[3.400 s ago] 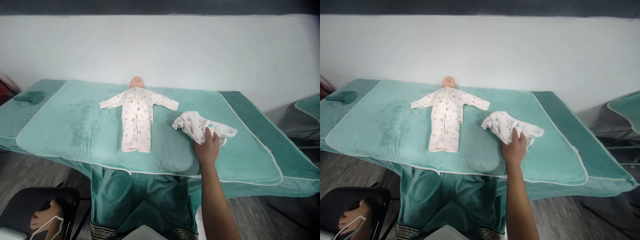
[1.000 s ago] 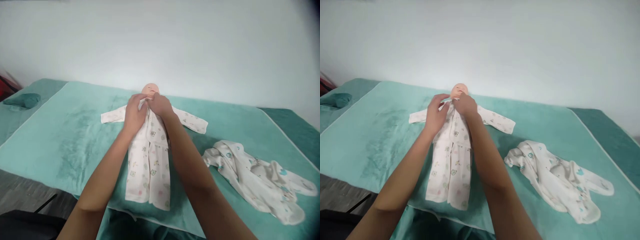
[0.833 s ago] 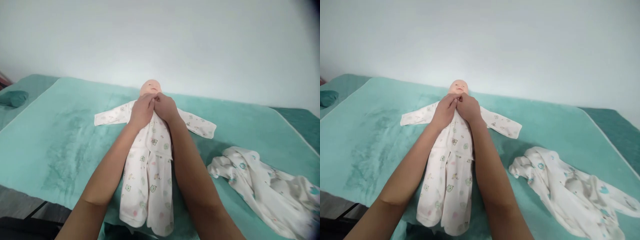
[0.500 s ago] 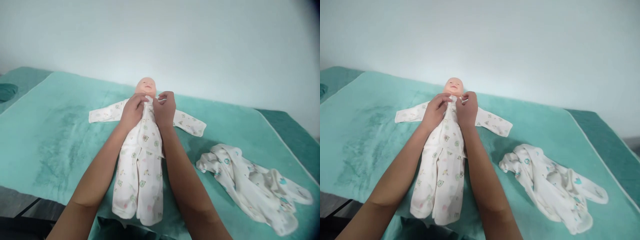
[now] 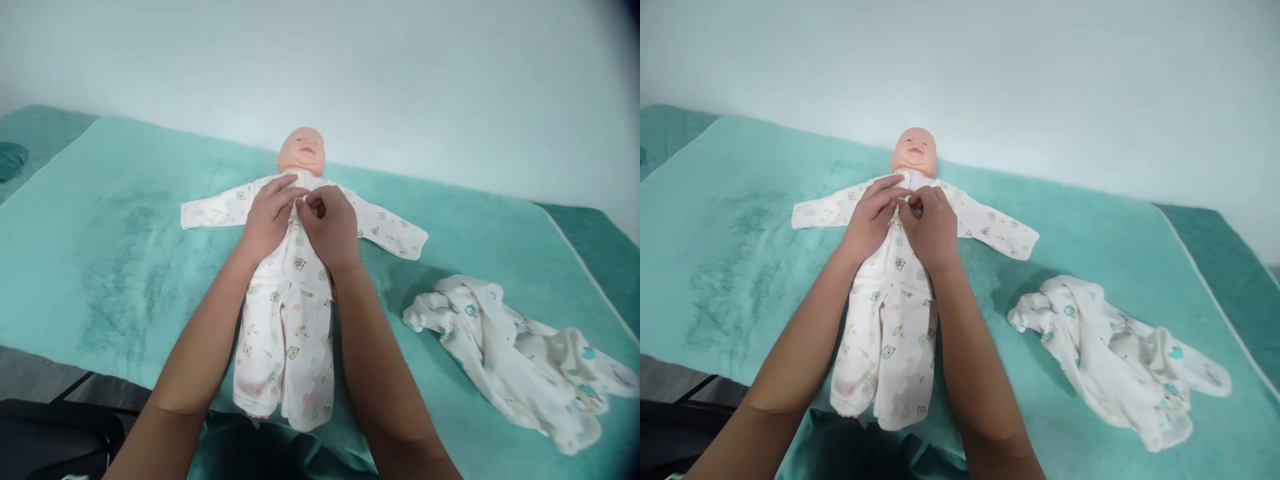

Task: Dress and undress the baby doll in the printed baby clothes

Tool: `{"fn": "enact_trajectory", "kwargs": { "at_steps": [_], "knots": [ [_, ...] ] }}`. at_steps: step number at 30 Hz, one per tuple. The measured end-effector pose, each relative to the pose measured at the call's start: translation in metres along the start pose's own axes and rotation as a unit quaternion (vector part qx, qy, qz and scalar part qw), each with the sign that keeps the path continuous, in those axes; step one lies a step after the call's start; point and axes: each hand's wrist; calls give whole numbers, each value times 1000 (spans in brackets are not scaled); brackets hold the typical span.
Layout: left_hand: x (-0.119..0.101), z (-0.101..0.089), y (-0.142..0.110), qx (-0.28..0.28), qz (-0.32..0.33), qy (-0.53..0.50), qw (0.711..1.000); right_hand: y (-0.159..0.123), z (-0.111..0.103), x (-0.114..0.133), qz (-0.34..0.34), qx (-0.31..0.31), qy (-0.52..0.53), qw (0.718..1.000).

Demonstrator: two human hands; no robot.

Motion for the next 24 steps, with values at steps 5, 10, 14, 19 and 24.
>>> {"fn": "enact_trajectory", "kwargs": {
  "at_steps": [5, 10, 14, 19, 24],
  "knots": [
    [-1, 1, 1, -16, -4, 12, 1000, -9, 2, -6, 6, -65, 76, 995],
    [-6, -2, -1, -16, 7, -8, 1000, -18, 5, -13, 74, -154, 124, 977],
    [-14, -10, -14, 0, 13, -9, 1000, -23, -1, -7, 21, -118, 143, 983],
    [-18, -22, -25, 55, 18, -28, 998, -25, -19, -1, -61, 26, 155, 986],
    [-13, -33, -23, 111, 25, -53, 992, -23, -33, -4, -50, 115, 158, 980]
  ]
}}
Point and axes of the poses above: each hand's wrist, its own y-axis towards the middle knuckle, its own z-axis out of the palm, x = y × z, and after that the axes turned 7 degrees about y, right-handed
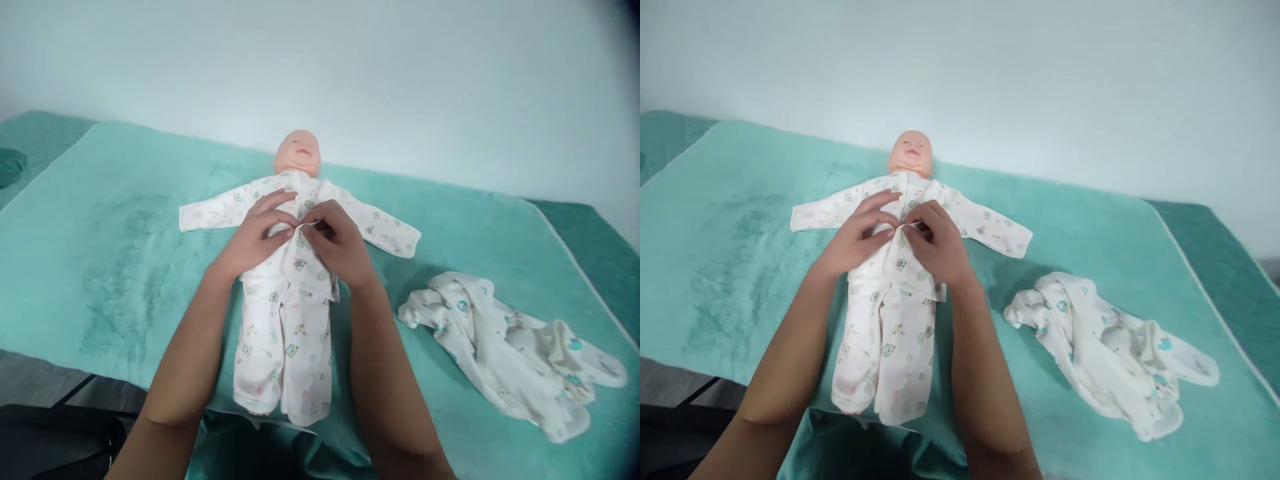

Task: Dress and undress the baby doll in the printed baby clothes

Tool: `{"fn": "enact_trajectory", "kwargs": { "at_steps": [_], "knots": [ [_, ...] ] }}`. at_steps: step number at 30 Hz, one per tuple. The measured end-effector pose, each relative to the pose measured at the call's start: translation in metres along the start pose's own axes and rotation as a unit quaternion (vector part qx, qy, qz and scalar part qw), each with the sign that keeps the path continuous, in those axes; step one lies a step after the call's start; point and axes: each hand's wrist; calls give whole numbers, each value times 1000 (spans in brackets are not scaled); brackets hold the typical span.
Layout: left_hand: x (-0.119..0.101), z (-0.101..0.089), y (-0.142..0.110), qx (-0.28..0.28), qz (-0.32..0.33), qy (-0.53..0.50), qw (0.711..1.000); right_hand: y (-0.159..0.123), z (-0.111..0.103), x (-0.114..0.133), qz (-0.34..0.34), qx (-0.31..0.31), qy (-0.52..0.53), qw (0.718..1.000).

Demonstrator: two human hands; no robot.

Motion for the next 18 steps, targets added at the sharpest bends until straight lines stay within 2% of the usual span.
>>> {"fn": "enact_trajectory", "kwargs": {
  "at_steps": [6, 10, 13, 16, 18],
  "knots": [
    [0, -4, 1, 26, -2, 13, 1000, -5, -3, 1, 69, 1, 56, 996],
    [-2, 0, 1, 1, -22, 17, 1000, -9, -1, 5, 73, -7, 55, 996],
    [-5, 3, 1, -20, -31, 11, 999, -10, -1, 4, 80, -25, 99, 992],
    [-8, 8, 1, -66, -35, 21, 997, -8, 3, 2, 80, -82, 111, 987],
    [-8, 11, 2, -127, -62, 39, 989, -6, 7, 0, 84, -134, 98, 983]
  ]
}}
Point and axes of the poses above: each hand's wrist, its own y-axis towards the middle knuckle, its own z-axis out of the palm, x = y × z, and after that the axes turned 7 degrees about y, right-handed
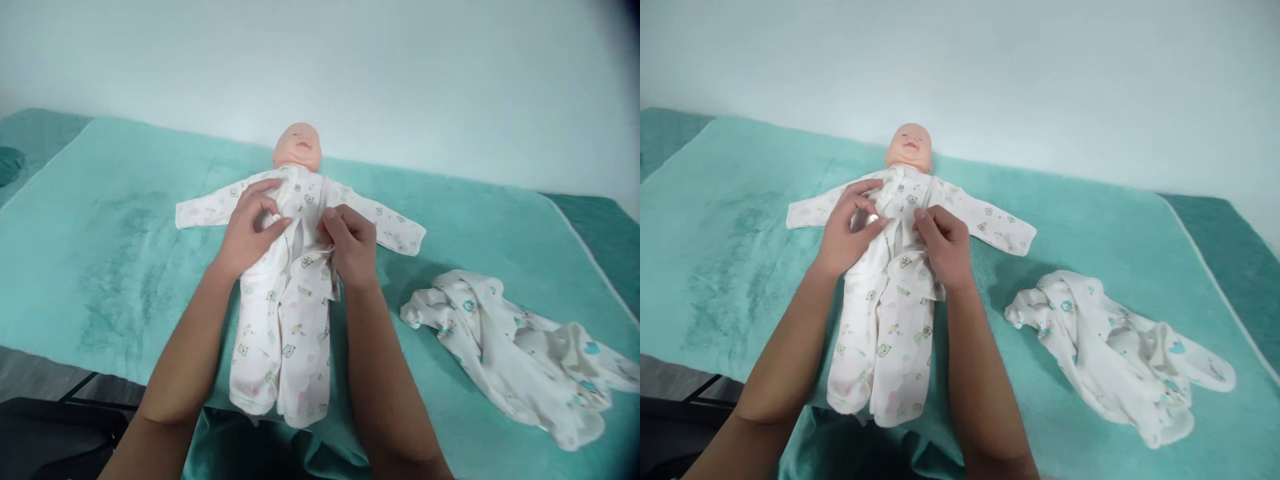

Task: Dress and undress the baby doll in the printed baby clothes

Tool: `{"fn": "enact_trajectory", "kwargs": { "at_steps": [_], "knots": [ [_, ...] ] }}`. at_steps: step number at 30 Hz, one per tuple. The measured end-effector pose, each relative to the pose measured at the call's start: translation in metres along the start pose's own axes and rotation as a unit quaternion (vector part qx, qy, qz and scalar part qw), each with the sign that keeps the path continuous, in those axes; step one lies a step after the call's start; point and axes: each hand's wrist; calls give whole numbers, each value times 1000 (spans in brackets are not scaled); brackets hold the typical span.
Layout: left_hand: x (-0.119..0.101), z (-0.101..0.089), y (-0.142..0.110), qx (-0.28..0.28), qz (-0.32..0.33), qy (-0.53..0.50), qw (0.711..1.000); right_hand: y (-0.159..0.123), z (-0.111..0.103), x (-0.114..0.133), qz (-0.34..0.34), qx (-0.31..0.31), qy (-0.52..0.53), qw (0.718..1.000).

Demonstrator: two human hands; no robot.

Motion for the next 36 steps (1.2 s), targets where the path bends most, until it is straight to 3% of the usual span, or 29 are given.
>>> {"fn": "enact_trajectory", "kwargs": {
  "at_steps": [3, 6, 9, 11, 12, 14, 17, 19, 22, 28, 31, 34, 36],
  "knots": [
    [13, -4, 2, -99, -94, 34, 990, 6, -7, -8, 9, -81, -21, 996],
    [46, -25, 4, -162, -207, 90, 961, 13, -41, -20, 60, -155, -105, 981],
    [79, -47, 4, -223, -279, 148, 922, 18, -85, -30, 162, -186, -297, 923],
    [87, -51, 3, -240, -274, 173, 915, 17, -100, -33, 178, -220, -390, 876],
    [86, -50, 3, -240, -250, 185, 920, 16, -100, -34, 155, -238, -413, 865],
    [78, -41, 5, -221, -167, 206, 938, 13, -84, -33, 60, -239, -417, 875],
    [63, -23, 11, -119, -31, 209, 970, 5, -43, -29, -85, -104, -366, 921],
    [61, -13, 14, -30, 5, 212, 977, 2, -23, -29, -110, -9, -317, 942],
    [70, -7, 16, 18, -22, 244, 969, 7, -15, -36, -88, 26, -314, 945],
    [80, -10, 14, -38, -94, 288, 952, 41, -38, -59, -2, -9, -431, 902],
    [76, -12, 15, -48, -131, 287, 948, 45, -43, -55, 53, -53, -438, 896],
    [75, -13, 17, -56, -157, 289, 943, 44, -29, -35, -12, -66, -401, 913],
    [75, -14, 18, -66, -162, 292, 940, 49, -5, -17, -72, -13, -353, 933]
  ]
}}
Point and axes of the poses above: each hand's wrist, its own y-axis towards the middle knuckle, its own z-axis out of the palm, x = y × z, and after that the axes turned 7 degrees about y, right-handed
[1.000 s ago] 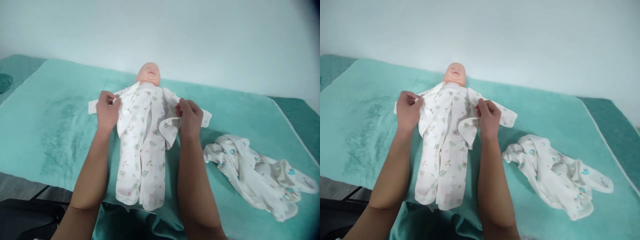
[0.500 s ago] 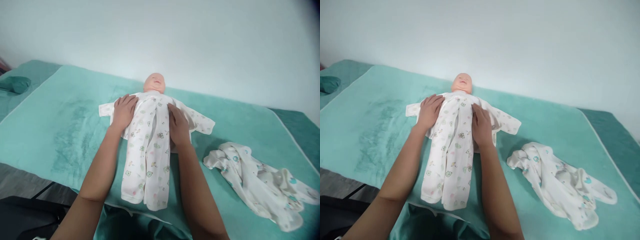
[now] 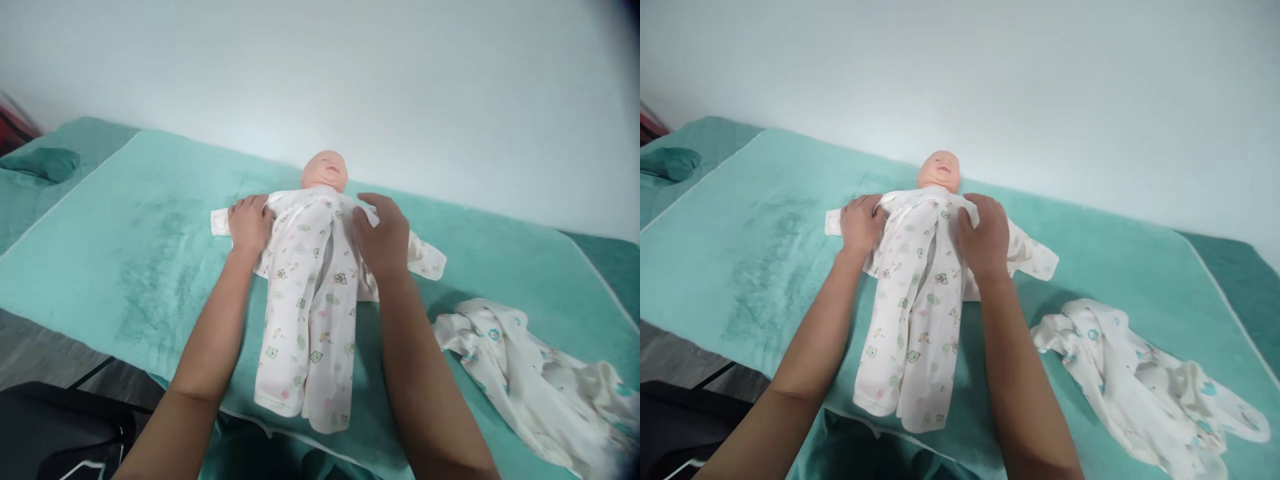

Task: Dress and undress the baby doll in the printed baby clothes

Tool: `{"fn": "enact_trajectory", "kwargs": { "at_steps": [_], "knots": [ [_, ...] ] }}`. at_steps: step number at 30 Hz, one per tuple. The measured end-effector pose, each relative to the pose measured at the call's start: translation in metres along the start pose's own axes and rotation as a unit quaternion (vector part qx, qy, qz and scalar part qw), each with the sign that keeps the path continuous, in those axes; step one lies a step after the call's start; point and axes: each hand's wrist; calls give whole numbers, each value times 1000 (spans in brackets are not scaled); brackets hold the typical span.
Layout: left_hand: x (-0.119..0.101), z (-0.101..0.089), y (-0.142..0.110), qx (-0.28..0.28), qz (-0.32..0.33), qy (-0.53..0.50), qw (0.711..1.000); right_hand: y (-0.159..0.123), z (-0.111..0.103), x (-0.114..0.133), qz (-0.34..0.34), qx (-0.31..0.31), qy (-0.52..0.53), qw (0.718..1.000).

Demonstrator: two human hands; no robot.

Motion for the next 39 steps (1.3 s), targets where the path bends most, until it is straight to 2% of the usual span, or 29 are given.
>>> {"fn": "enact_trajectory", "kwargs": {
  "at_steps": [2, 4, 6, 8, 11, 16, 20, 23, 26, 29, 32, 35, 39],
  "knots": [
    [2, 0, 1, -4, 1, -1, 1000, 17, 16, 29, -55, 81, 32, 995],
    [5, 1, 2, -4, 6, -7, 1000, 38, 39, 54, -91, 182, -3, 979],
    [9, 2, 2, -6, 9, -15, 1000, 58, 63, 68, -110, 269, -74, 954],
    [11, 3, 2, -8, 8, -22, 1000, 70, 80, 72, -118, 311, -132, 934],
    [12, 3, 2, -15, 3, -27, 1000, 71, 85, 62, -134, 299, -145, 934],
    [10, -1, 1, -34, -8, -41, 999, 54, 61, 42, -101, 236, -80, 963],
    [9, -1, 2, -55, -24, -42, 997, 53, 54, 40, -106, 231, -68, 965],
    [9, 0, 2, -46, -35, -43, 997, 59, 60, 45, -131, 257, -103, 952],
    [9, 0, 2, -32, -35, -43, 998, 68, 73, 52, -165, 316, -160, 921],
    [9, 1, 3, -42, -33, -47, 997, 77, 86, 61, -183, 367, -200, 890],
    [8, 1, 2, -39, -28, -43, 998, 82, 91, 69, -163, 403, -210, 876],
    [5, -1, 2, -13, -35, -21, 999, 82, 89, 76, -126, 425, -225, 867],
    [2, -5, 1, -5, -46, -14, 999, 77, 79, 79, -115, 423, -241, 866]
  ]
}}
Point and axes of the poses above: each hand's wrist, its own y-axis towards the middle knuckle, its own z-axis out of the palm, x = y × z, and after that the axes turned 7 degrees about y, right-handed
